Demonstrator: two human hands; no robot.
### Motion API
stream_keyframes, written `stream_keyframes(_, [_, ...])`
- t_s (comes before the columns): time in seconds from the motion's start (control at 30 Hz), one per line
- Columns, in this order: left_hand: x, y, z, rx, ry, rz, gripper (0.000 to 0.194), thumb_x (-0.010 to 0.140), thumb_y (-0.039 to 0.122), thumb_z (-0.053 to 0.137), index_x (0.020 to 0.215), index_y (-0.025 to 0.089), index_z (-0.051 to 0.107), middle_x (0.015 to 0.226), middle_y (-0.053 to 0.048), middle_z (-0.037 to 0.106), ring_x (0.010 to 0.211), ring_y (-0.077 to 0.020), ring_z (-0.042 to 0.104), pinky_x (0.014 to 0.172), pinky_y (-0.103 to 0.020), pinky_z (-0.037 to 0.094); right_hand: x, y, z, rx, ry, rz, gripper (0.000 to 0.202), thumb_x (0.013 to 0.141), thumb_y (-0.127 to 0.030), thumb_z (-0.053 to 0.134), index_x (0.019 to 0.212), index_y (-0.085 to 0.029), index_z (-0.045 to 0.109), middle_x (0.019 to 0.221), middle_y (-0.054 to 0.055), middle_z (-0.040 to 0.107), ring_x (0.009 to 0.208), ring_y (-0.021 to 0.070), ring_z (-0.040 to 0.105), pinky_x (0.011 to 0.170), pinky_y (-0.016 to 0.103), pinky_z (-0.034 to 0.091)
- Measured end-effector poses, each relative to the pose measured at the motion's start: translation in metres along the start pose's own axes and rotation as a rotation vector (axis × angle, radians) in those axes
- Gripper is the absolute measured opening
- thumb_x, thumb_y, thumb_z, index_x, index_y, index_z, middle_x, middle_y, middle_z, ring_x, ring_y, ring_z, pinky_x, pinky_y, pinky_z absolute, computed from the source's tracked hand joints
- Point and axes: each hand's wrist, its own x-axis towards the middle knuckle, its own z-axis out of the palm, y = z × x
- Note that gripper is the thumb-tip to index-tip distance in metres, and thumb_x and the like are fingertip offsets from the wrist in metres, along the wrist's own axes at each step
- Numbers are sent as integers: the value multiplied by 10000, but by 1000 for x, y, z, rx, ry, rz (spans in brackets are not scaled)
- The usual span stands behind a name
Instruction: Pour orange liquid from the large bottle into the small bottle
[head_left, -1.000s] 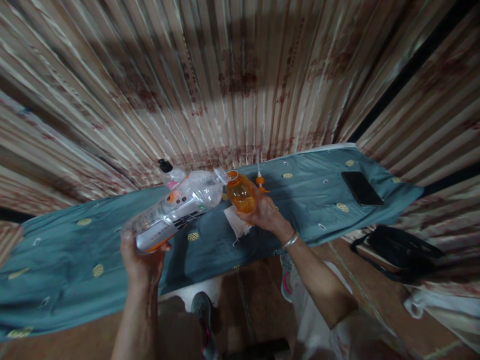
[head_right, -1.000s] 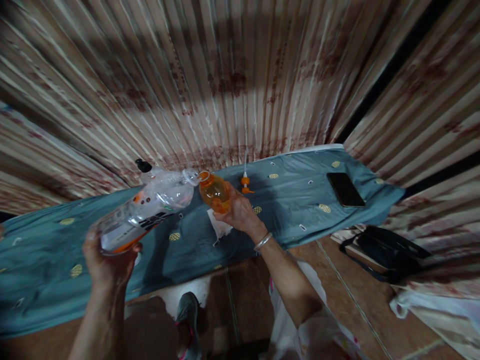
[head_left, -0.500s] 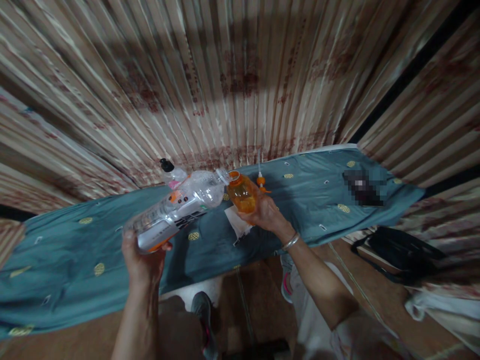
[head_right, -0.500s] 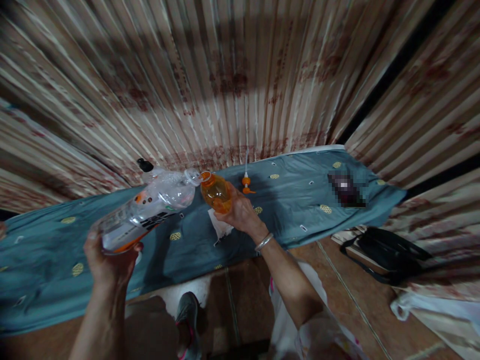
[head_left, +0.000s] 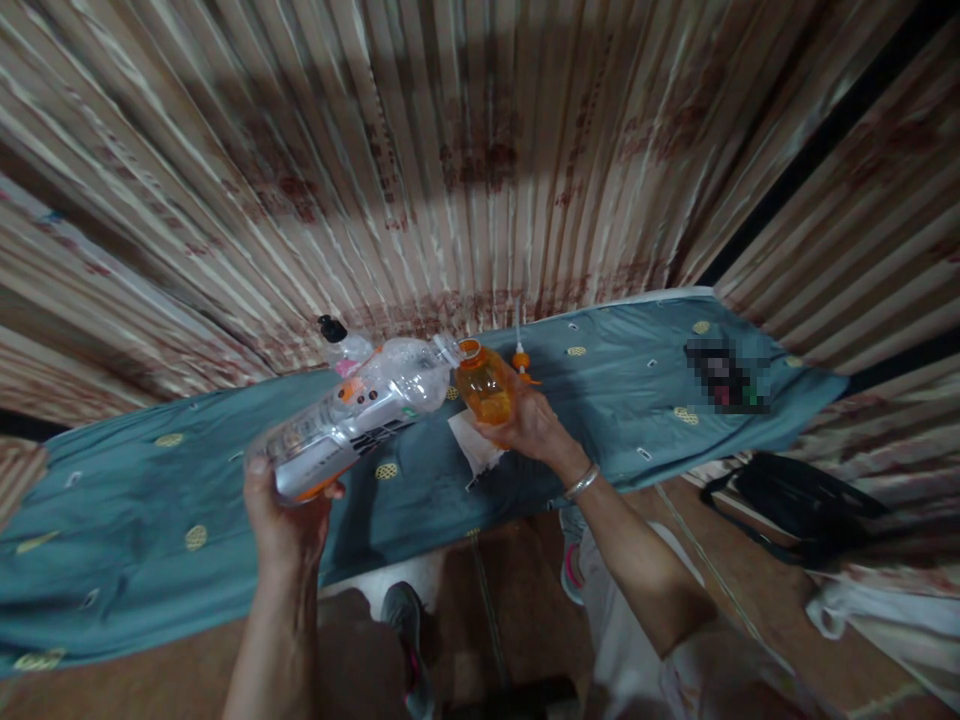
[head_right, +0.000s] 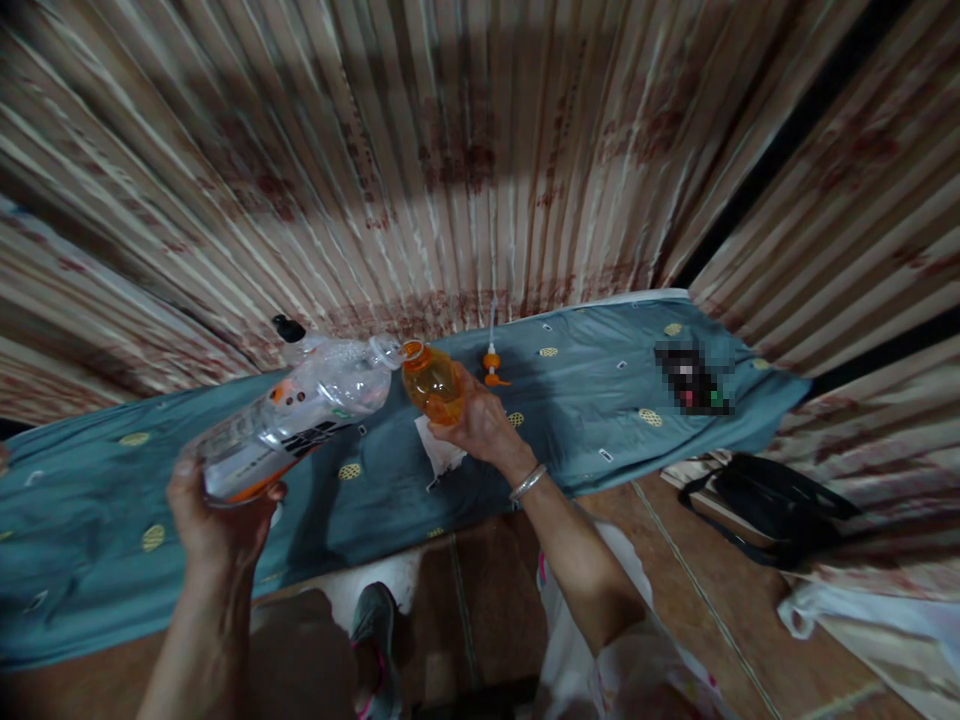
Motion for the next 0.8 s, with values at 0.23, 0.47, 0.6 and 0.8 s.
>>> stream_keyframes(0.23, [0, 2, 5, 22, 64, -17, 614, 430, 599, 883, 852, 182, 727, 776, -2, 727, 495, -164, 621, 236, -215, 410, 1, -4, -2, 14, 4, -16, 896, 702, -211, 831, 1494, -172, 414, 1339, 146, 680, 1215, 325, 677, 1044, 439, 573])
stream_keyframes(0.47, [0, 2, 8, 2, 70, -50, 629, 401, 587, 886, 853, 186, 713, 794, 16, 725, 519, -156, 633, 241, -204, 417, 4, -5, -2, 33, 3, -12, 849, 681, -218, 841, 1431, -103, 462, 1341, 176, 673, 1195, 300, 687, 1041, 391, 558])
stream_keyframes(0.6, [1, 1, 7, 2, 46, -23, 616, 444, 577, 872, 894, 190, 705, 810, 16, 725, 524, -156, 628, 247, -201, 409, 4, -4, -1, 26, 9, -30, 806, 692, -227, 837, 1412, -163, 480, 1306, 134, 695, 1167, 279, 699, 1014, 374, 568])
stream_keyframes(0.8, [0, 0, 4, 7, 30, -32, 594, 489, 576, 872, 912, 190, 715, 813, -1, 733, 525, -153, 628, 271, -199, 416, 2, -3, 0, 9, 27, -30, 896, 681, -209, 852, 1471, -170, 430, 1324, 137, 689, 1187, 303, 688, 1024, 416, 574])
